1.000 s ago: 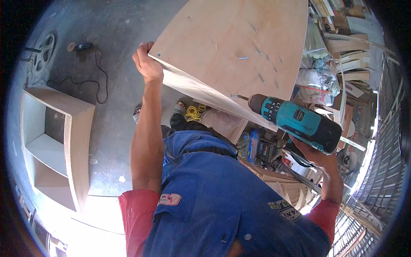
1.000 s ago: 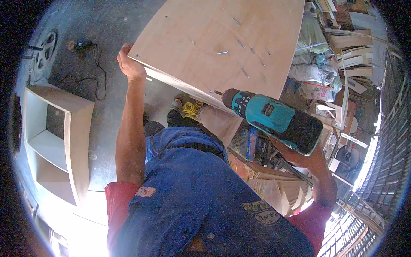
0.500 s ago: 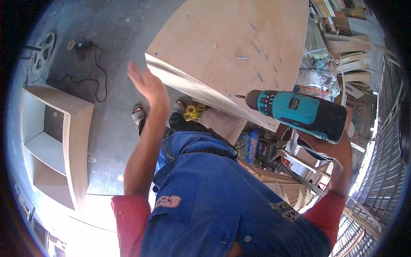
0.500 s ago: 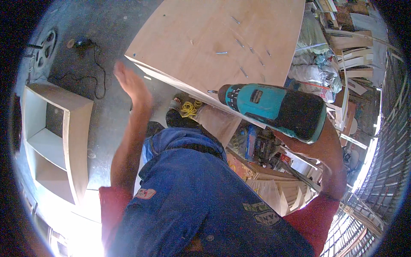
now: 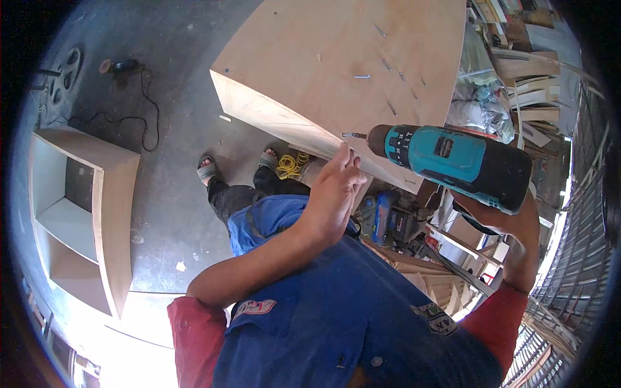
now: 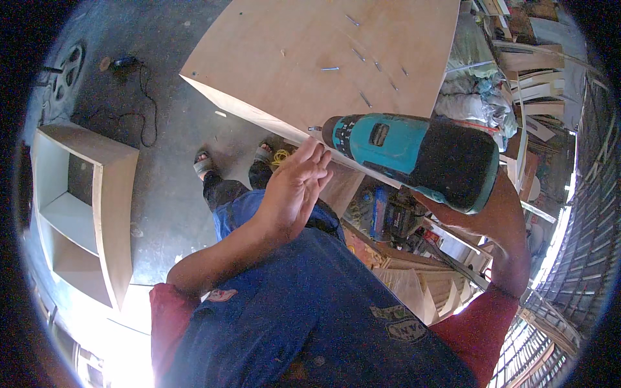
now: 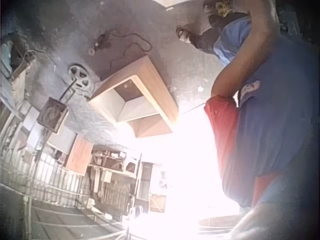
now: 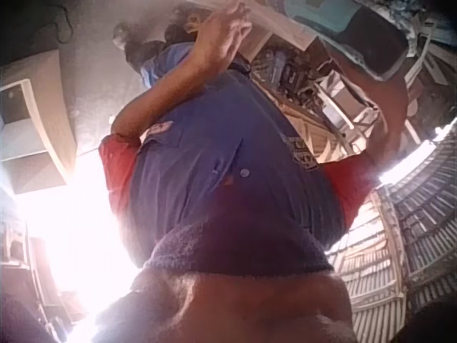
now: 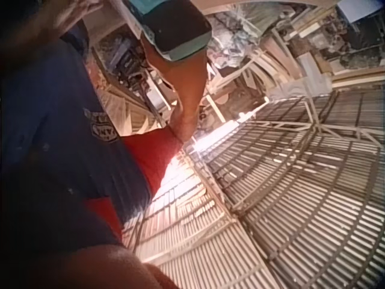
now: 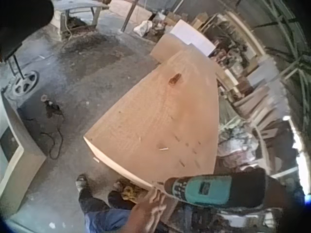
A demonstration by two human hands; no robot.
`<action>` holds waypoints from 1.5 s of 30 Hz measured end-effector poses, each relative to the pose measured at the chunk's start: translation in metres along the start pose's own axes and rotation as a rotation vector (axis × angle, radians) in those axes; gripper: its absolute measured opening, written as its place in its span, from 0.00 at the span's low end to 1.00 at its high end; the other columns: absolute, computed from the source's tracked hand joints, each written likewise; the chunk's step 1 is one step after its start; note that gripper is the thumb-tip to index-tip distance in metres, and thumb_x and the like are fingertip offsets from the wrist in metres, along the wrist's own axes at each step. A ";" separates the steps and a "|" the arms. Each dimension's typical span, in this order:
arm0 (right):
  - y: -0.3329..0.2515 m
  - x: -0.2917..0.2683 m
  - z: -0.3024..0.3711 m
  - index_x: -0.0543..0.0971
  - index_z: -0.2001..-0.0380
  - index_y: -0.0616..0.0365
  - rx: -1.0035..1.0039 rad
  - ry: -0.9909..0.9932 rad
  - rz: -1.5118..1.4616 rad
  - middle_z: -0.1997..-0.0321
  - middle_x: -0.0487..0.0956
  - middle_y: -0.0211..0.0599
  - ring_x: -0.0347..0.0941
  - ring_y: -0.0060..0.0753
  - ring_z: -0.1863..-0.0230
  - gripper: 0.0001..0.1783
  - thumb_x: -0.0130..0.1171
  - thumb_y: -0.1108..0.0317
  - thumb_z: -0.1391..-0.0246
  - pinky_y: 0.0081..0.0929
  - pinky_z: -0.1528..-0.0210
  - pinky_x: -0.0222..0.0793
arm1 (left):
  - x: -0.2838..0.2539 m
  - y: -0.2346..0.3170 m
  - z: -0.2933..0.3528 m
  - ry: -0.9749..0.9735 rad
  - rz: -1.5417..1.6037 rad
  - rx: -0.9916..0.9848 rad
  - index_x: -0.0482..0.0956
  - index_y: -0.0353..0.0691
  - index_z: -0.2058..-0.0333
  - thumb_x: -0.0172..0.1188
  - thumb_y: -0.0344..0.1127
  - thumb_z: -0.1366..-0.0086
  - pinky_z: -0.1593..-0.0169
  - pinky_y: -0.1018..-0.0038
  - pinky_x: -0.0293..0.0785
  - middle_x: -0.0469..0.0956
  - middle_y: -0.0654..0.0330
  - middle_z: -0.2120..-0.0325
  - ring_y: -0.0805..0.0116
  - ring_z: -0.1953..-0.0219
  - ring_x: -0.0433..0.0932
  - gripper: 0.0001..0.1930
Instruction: The person positions and aligns wood panels, then uses a power drill to drive screws into the panels to assemble a wooden cabinet.
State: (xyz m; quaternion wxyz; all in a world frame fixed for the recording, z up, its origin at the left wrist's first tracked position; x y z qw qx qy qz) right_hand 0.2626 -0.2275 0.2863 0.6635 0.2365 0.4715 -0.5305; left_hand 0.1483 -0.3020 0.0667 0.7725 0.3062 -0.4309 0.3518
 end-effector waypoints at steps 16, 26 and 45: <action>-0.015 -0.003 -0.011 0.84 0.53 0.51 -0.053 -0.075 0.129 0.57 0.87 0.37 0.84 0.42 0.58 0.22 0.77 0.60 0.52 0.37 0.53 0.78 | -0.005 0.003 0.008 0.040 0.041 0.013 0.36 0.30 0.25 0.53 0.33 0.35 0.23 0.53 0.43 0.43 0.44 0.23 0.50 0.22 0.46 0.47; -0.012 -0.014 -0.020 0.85 0.54 0.50 -0.125 -0.083 0.109 0.56 0.87 0.36 0.85 0.43 0.59 0.21 0.77 0.61 0.53 0.40 0.55 0.79 | -0.072 0.061 -0.008 0.376 -0.283 0.413 0.39 0.26 0.26 0.65 0.45 0.35 0.24 0.59 0.43 0.46 0.35 0.26 0.48 0.23 0.47 0.53; 0.019 -0.015 -0.011 0.83 0.48 0.45 -0.064 -0.235 0.288 0.45 0.83 0.36 0.76 0.49 0.41 0.33 0.79 0.55 0.62 0.45 0.36 0.67 | -0.101 0.221 0.006 0.710 -0.678 1.189 0.55 0.28 0.29 0.66 0.48 0.33 0.29 0.68 0.57 0.61 0.44 0.30 0.54 0.30 0.62 0.44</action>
Point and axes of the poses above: each hand's wrist, its own z-axis away from the middle knuckle, its own x-axis out of the palm, y = z × x, the point moved 9 cm from there along -z, towards the middle knuckle
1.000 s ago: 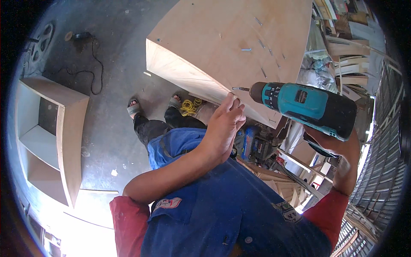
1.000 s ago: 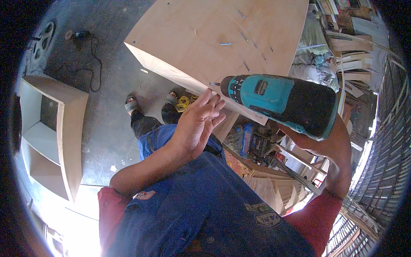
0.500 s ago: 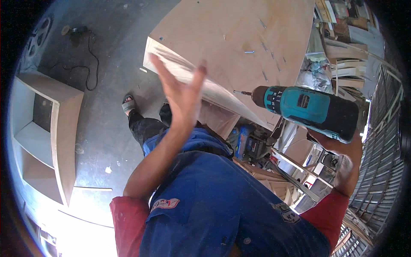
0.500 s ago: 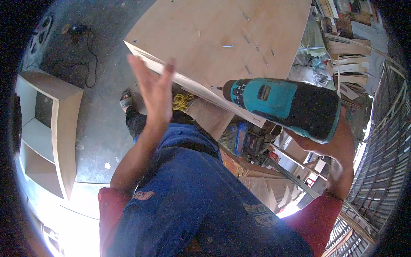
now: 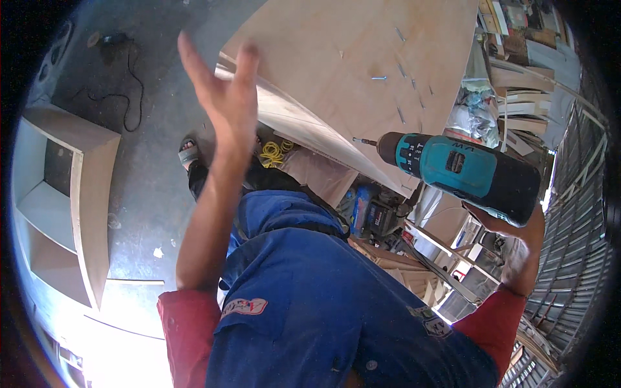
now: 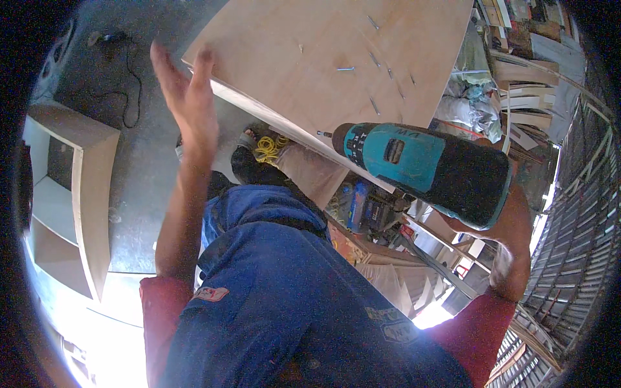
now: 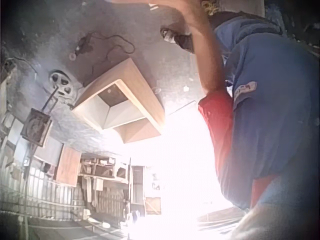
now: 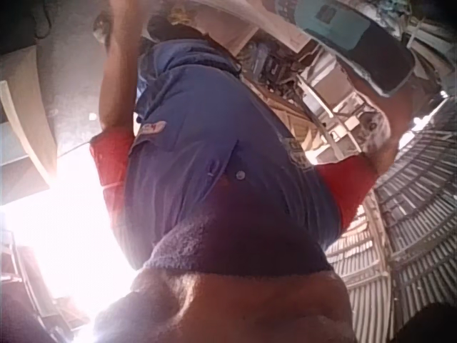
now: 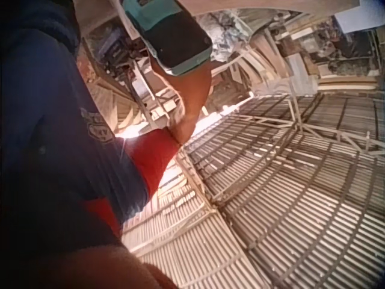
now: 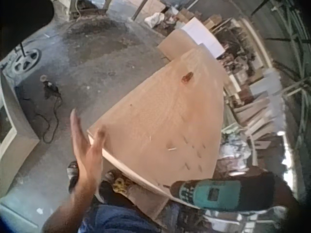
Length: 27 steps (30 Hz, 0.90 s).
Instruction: The person positions and aligns wood panels, then uses a power drill to drive screws into the panels to assemble a wooden cabinet.
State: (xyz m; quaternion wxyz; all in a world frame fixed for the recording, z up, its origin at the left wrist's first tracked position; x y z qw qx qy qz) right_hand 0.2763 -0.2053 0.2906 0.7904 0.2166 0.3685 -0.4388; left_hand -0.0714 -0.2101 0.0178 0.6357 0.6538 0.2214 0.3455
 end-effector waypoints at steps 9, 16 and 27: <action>-0.038 -0.022 -0.016 0.80 0.44 0.53 -0.302 0.080 0.255 0.48 0.85 0.36 0.83 0.40 0.49 0.35 0.81 0.60 0.57 0.37 0.45 0.76 | 0.082 0.017 0.209 -0.669 0.785 -1.120 0.43 0.29 0.26 0.51 0.26 0.38 0.23 0.66 0.41 0.48 0.49 0.24 0.58 0.21 0.44 0.43; -0.008 -0.017 -0.007 0.78 0.43 0.54 -0.036 0.111 -0.066 0.45 0.81 0.41 0.80 0.46 0.47 0.46 0.84 0.59 0.72 0.39 0.42 0.72 | 0.080 0.025 0.213 -0.627 0.774 -1.258 0.37 0.27 0.25 0.51 0.27 0.38 0.23 0.64 0.36 0.43 0.47 0.23 0.56 0.20 0.38 0.46; -0.027 -0.023 -0.026 0.80 0.42 0.58 0.020 0.074 -0.097 0.44 0.82 0.46 0.83 0.44 0.47 0.37 0.78 0.66 0.59 0.35 0.47 0.79 | 0.069 -0.040 0.140 -0.377 0.340 -0.786 0.41 0.22 0.32 0.71 0.47 0.38 0.37 0.70 0.67 0.68 0.42 0.41 0.60 0.40 0.71 0.54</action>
Point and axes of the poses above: each hand's wrist, its own z-axis away from the middle knuckle, its own x-axis out of the palm, y = z × x, the point moved 9 cm from there along -z, towards the middle knuckle
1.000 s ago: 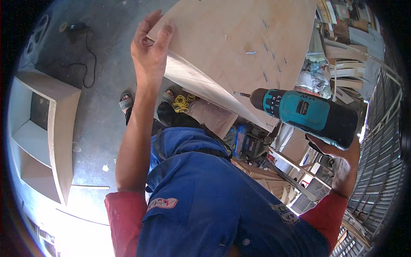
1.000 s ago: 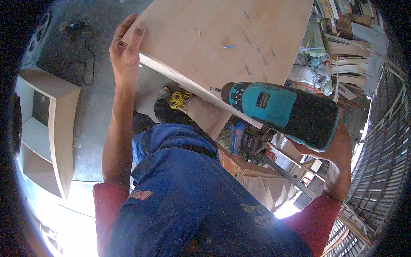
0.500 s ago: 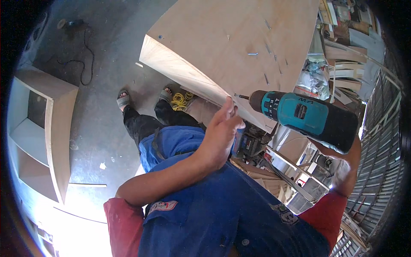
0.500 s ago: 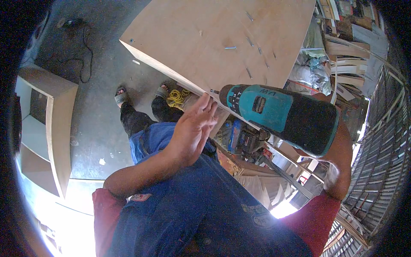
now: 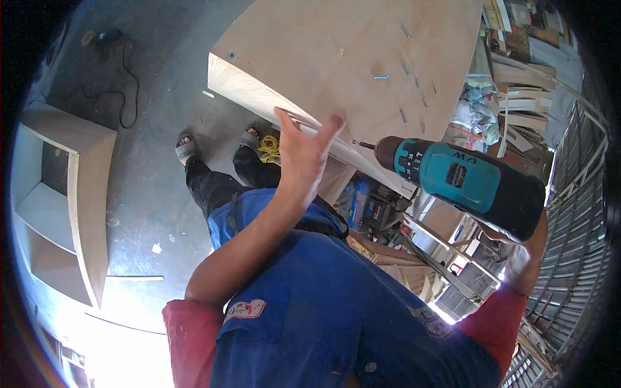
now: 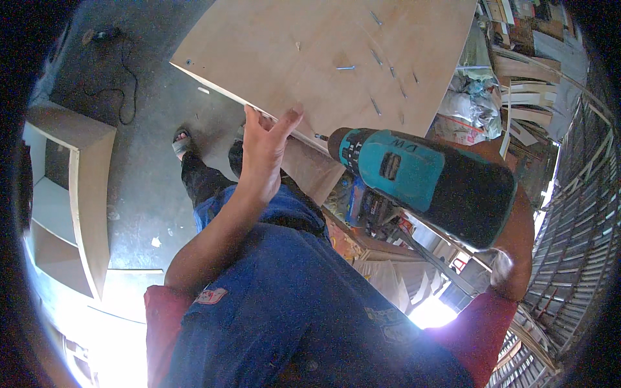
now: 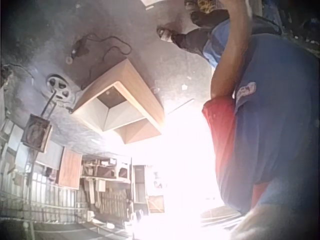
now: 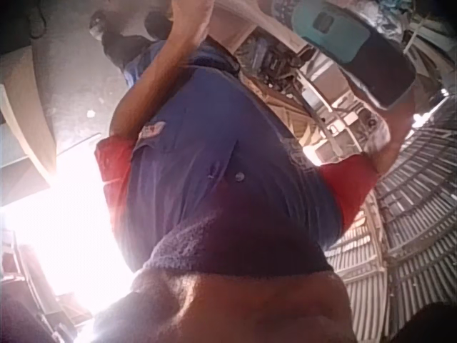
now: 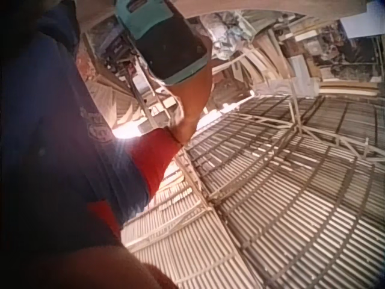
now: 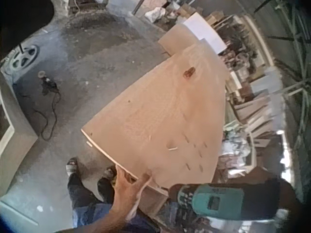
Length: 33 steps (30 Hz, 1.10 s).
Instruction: The person positions and aligns wood panels, then uses a power drill to drive screws into the panels to assemble a wooden cabinet.
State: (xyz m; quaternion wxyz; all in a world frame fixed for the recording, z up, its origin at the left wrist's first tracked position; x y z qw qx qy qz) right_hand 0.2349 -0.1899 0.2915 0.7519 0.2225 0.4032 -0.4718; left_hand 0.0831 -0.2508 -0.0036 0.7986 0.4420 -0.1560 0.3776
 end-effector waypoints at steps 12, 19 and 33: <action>-0.032 0.004 -0.010 0.78 0.42 0.63 0.290 0.104 -0.526 0.47 0.79 0.38 0.79 0.29 0.46 0.34 0.77 0.70 0.53 0.28 0.43 0.76 | -0.012 0.014 -0.002 0.038 -0.218 0.166 0.29 0.14 0.31 0.78 0.48 0.43 0.37 0.68 0.71 0.64 0.31 0.39 0.51 0.38 0.70 0.68; -0.018 0.007 -0.003 0.81 0.46 0.61 0.252 0.120 -0.297 0.50 0.80 0.43 0.79 0.37 0.47 0.35 0.79 0.65 0.60 0.34 0.45 0.72 | -0.015 0.001 -0.005 0.042 -0.204 0.115 0.29 0.12 0.31 0.79 0.50 0.46 0.30 0.66 0.61 0.55 0.26 0.34 0.47 0.31 0.62 0.70; -0.064 0.008 -0.037 0.80 0.47 0.59 -0.219 0.080 -0.080 0.55 0.82 0.43 0.80 0.39 0.56 0.31 0.77 0.63 0.56 0.34 0.52 0.74 | -0.019 -0.003 -0.009 0.044 -0.315 0.175 0.32 0.10 0.32 0.76 0.59 0.45 0.24 0.62 0.44 0.42 0.20 0.30 0.37 0.24 0.45 0.71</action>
Point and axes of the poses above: each hand's wrist, its own z-axis away from the middle knuckle, its own x-axis out of the palm, y = z × x, the point moved 9 cm from there along -z, towards the middle knuckle
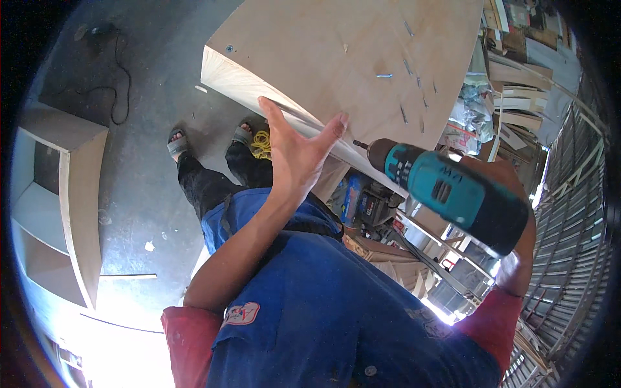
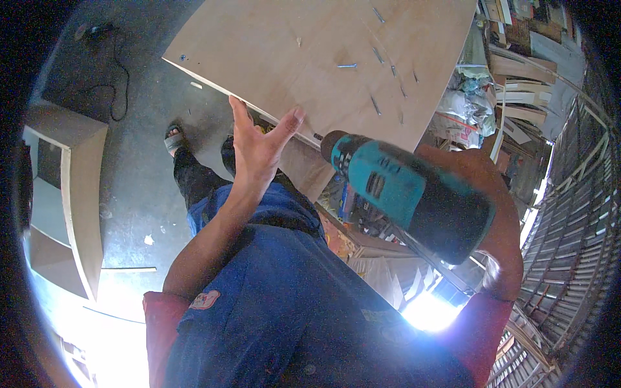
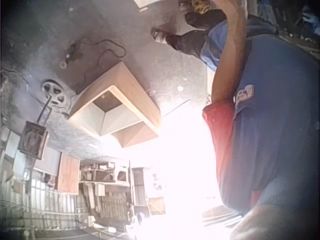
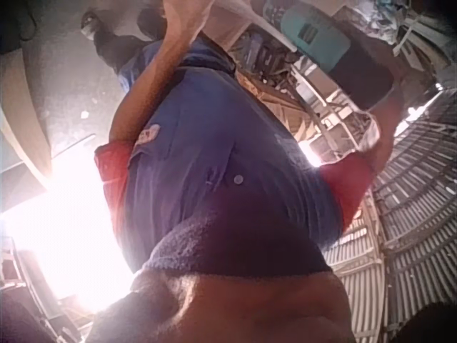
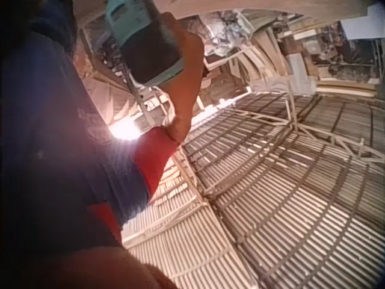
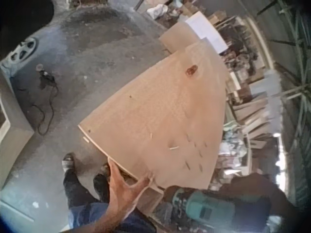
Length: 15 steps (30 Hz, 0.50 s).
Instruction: The person positions and aligns wood panels, then uses a power drill to drive screws into the panels to assemble a wooden cabinet.
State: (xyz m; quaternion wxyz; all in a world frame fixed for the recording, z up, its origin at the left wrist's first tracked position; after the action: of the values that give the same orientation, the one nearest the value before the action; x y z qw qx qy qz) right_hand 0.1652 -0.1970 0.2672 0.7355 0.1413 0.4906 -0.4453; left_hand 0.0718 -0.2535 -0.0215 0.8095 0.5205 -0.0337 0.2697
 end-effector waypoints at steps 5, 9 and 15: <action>0.026 0.011 -0.006 0.84 0.58 0.57 0.219 -0.223 -0.106 0.67 0.85 0.42 0.83 0.42 0.69 0.27 0.77 0.59 0.64 0.36 0.61 0.75 | 0.000 -0.009 -0.001 -0.016 -0.059 -0.038 0.32 0.09 0.32 0.75 0.61 0.45 0.23 0.61 0.43 0.40 0.20 0.29 0.35 0.23 0.41 0.72; 0.037 -0.008 -0.003 0.83 0.58 0.59 0.128 0.070 -0.068 0.65 0.85 0.43 0.83 0.41 0.65 0.25 0.76 0.61 0.60 0.34 0.58 0.75 | -0.011 0.015 0.007 0.148 -0.328 0.113 0.44 0.17 0.32 0.77 0.52 0.44 0.26 0.57 0.52 0.52 0.26 0.31 0.45 0.28 0.56 0.60; 0.029 -0.023 0.048 0.81 0.47 0.63 0.166 0.007 -0.166 0.55 0.86 0.44 0.82 0.34 0.53 0.28 0.75 0.67 0.53 0.29 0.48 0.74 | 0.022 0.104 0.053 -0.216 -1.008 1.016 0.62 0.38 0.31 0.75 0.42 0.47 0.25 0.41 0.43 0.57 0.48 0.27 0.48 0.25 0.53 0.47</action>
State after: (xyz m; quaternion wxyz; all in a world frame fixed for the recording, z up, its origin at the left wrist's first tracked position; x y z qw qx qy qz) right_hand 0.2138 -0.1997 0.3034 0.6801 0.1621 0.4648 -0.5432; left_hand 0.0538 -0.2577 0.0961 0.4855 0.8085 0.2602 -0.2070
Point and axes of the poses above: each hand's wrist, its own z-axis away from the middle knuckle, its own x-axis out of the palm, y = z × x, the point moved 9 cm from there along -z, towards the middle knuckle
